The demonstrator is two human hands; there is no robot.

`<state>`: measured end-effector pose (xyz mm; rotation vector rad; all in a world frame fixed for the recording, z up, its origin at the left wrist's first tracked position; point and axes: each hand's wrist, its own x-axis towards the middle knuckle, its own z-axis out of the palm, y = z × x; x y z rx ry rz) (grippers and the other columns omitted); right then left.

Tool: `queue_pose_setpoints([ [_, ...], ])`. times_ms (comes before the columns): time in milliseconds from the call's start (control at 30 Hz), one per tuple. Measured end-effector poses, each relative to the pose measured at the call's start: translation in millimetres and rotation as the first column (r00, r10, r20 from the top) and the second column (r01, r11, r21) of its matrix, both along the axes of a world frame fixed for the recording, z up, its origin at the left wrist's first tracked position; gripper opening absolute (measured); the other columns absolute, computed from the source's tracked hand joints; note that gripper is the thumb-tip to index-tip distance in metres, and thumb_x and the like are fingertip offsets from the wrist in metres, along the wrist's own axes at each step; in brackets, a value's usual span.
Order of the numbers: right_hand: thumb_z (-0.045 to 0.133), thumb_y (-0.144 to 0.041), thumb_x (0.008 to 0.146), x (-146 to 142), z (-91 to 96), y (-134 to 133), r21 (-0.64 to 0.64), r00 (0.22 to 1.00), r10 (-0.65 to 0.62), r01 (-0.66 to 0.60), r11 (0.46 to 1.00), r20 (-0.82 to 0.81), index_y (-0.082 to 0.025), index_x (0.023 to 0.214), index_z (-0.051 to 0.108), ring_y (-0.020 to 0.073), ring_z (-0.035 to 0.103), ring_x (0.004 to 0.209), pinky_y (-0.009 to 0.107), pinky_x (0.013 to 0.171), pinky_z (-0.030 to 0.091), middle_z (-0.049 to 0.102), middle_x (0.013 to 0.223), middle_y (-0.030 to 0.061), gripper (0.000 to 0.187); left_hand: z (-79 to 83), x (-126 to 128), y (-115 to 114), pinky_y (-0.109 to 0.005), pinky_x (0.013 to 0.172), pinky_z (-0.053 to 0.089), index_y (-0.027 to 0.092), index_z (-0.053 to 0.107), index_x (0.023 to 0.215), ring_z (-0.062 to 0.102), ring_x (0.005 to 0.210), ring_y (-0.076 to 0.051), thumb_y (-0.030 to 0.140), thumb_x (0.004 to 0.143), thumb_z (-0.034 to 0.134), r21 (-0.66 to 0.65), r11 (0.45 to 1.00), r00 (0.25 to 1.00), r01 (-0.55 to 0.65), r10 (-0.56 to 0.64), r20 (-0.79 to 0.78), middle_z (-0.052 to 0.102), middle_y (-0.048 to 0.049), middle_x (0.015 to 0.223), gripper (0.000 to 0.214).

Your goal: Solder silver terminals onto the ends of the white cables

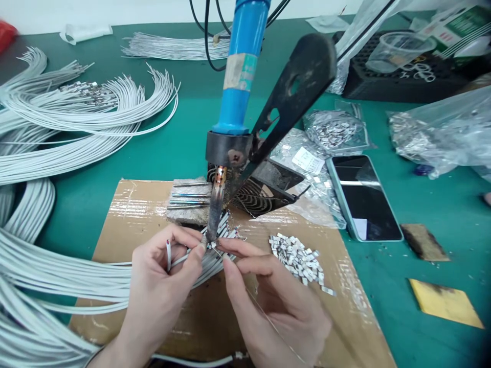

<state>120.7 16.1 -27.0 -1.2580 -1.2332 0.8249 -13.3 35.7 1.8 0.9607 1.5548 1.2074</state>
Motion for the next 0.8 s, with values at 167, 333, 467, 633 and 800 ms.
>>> queue_pose_setpoints([
  [167, 0.073, -0.01, 0.09, -0.5, -1.6, 0.3, 0.002, 1.0, -0.013, 0.013, 1.0, 0.009, -0.024, 0.082, 0.07, 0.0164, 0.082, 0.09, 0.023, 0.081, 0.063, 0.085, 0.103, 0.002, 0.017, 0.5, 0.5, 1.8, -0.013, 0.054, 0.049, 0.021, 0.072, 0.065, 0.067, 0.062, -0.009, 0.012, 0.076, 0.079, 0.001, 1.0, 1.0, 0.001, -0.001, 0.018, 0.077, 0.0025, 0.077, 0.015],
  [333, 0.075, -0.011, 0.09, -1.2, -2.8, 0.7, 0.008, 0.999, -0.036, 0.035, 0.999, 0.034, -0.024, 0.081, 0.07, 0.0129, 0.081, 0.087, 0.02, 0.081, 0.063, 0.085, 0.101, 0.0, 0.017, -0.1, 1.3, 2.6, -0.013, 0.053, 0.049, 0.021, 0.072, 0.065, 0.066, 0.061, -0.008, 0.012, 0.076, 0.079, 0.002, 1.0, 1.0, 0.005, -0.005, 0.019, 0.077, 0.0029, 0.076, 0.015],
  [467, 0.074, -0.01, 0.09, -2.0, -2.2, 1.4, 0.028, 0.999, -0.035, 0.035, 0.999, 0.021, -0.024, 0.082, 0.07, 0.0123, 0.081, 0.088, 0.02, 0.083, 0.063, 0.085, 0.1, -0.0014, 0.017, -0.4, 1.0, 2.0, -0.012, 0.055, 0.05, 0.02, 0.073, 0.065, 0.067, 0.062, -0.008, 0.012, 0.075, 0.079, 0.007, 1.0, 1.0, -0.002, 0.002, 0.012, 0.077, 0.003, 0.077, 0.015],
  [633, 0.076, -0.009, 0.088, -2.8, 1.1, 2.4, 0.044, 0.997, -0.059, 0.057, 0.997, 0.052, -0.025, 0.08, 0.07, 0.0107, 0.08, 0.082, 0.018, 0.081, 0.063, 0.084, 0.098, -0.0034, 0.018, -0.8, 0.1, 1.8, -0.012, 0.057, 0.051, 0.021, 0.074, 0.067, 0.068, 0.065, -0.008, 0.013, 0.078, 0.079, 0.017, 1.0, 1.0, 0.006, -0.006, 0.009, 0.077, 0.0022, 0.079, 0.014],
  [800, 0.075, -0.008, 0.088, -2.3, -0.3, 2.3, 0.054, 0.997, -0.048, 0.045, 0.998, 0.056, -0.025, 0.081, 0.071, 0.0118, 0.08, 0.083, 0.019, 0.08, 0.063, 0.085, 0.099, -0.0025, 0.018, 1.1, 0.4, 2.1, -0.012, 0.057, 0.051, 0.02, 0.073, 0.064, 0.069, 0.065, -0.009, 0.011, 0.073, 0.079, 0.009, 1.0, 1.0, -0.006, 0.006, 0.007, 0.076, 0.0018, 0.076, 0.014],
])
